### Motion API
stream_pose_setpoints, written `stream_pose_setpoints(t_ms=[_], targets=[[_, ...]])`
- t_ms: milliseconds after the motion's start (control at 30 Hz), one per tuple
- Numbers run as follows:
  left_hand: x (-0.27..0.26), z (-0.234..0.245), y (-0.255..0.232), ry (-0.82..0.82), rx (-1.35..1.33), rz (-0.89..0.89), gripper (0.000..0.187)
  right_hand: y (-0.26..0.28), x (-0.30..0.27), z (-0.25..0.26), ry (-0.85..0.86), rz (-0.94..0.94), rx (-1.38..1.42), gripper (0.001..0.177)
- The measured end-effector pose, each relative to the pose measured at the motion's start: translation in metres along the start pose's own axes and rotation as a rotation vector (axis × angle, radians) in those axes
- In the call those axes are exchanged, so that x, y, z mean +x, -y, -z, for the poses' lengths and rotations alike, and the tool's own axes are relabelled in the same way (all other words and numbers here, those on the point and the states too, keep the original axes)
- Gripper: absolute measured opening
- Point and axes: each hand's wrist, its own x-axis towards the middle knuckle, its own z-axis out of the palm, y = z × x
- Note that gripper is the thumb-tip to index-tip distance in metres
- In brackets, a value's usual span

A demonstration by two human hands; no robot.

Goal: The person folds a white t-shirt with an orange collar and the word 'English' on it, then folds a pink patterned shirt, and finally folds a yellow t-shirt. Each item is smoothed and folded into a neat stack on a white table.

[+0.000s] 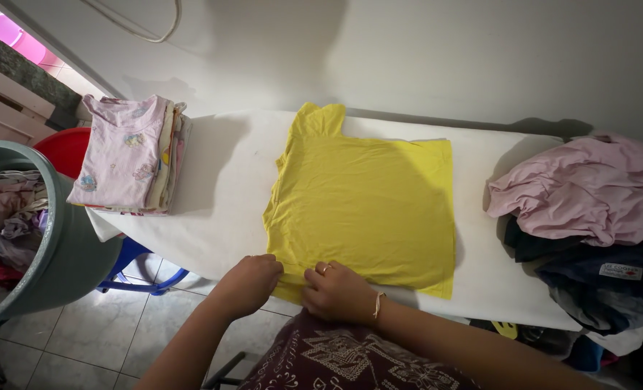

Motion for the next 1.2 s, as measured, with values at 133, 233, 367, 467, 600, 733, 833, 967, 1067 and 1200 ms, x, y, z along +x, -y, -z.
stream_pose_setpoints(t_ms=[133,233,367,467,600,733,833,967,1067,1200], targets=[[0.002,-0.002,0.005,-0.008,0.035,-0.058,0.010,-0.001,-0.006,0.001,-0.064,0.029,0.200,0.029],[-0.001,-0.003,0.009,-0.010,0.047,-0.049,0.010,-0.002,-0.010,-0.004,-0.046,0.077,0.263,0.024],[-0.004,-0.006,0.014,0.042,0.036,-0.012,0.012,-0.009,-0.018,-0.019,0.022,0.128,0.111,0.012],[-0.010,-0.020,0.020,0.077,0.045,-0.032,0.010,-0.009,-0.028,-0.037,-0.125,0.166,0.058,0.012],[-0.011,-0.048,0.039,0.115,0.002,0.054,0.012,-0.013,-0.043,-0.062,-0.005,0.189,0.151,0.019],[-0.007,-0.071,0.049,0.278,0.006,0.157,0.016,-0.012,-0.051,-0.066,0.147,0.106,0.347,0.034],[0.003,-0.067,0.041,0.286,0.029,0.236,0.026,-0.013,-0.058,-0.049,-0.040,-0.068,0.355,0.036],[0.039,-0.051,0.008,-0.133,-0.293,0.279,0.028,-0.031,-0.069,-0.021,-0.307,-0.652,0.253,0.038],[0.071,-0.053,-0.023,-0.470,-0.252,0.058,0.036,-0.053,-0.070,-0.019,-0.304,-0.976,0.011,0.057],[0.094,-0.061,-0.031,-0.479,0.101,-0.074,0.075,-0.070,-0.078,-0.033,-0.169,-1.013,-0.230,0.069]])
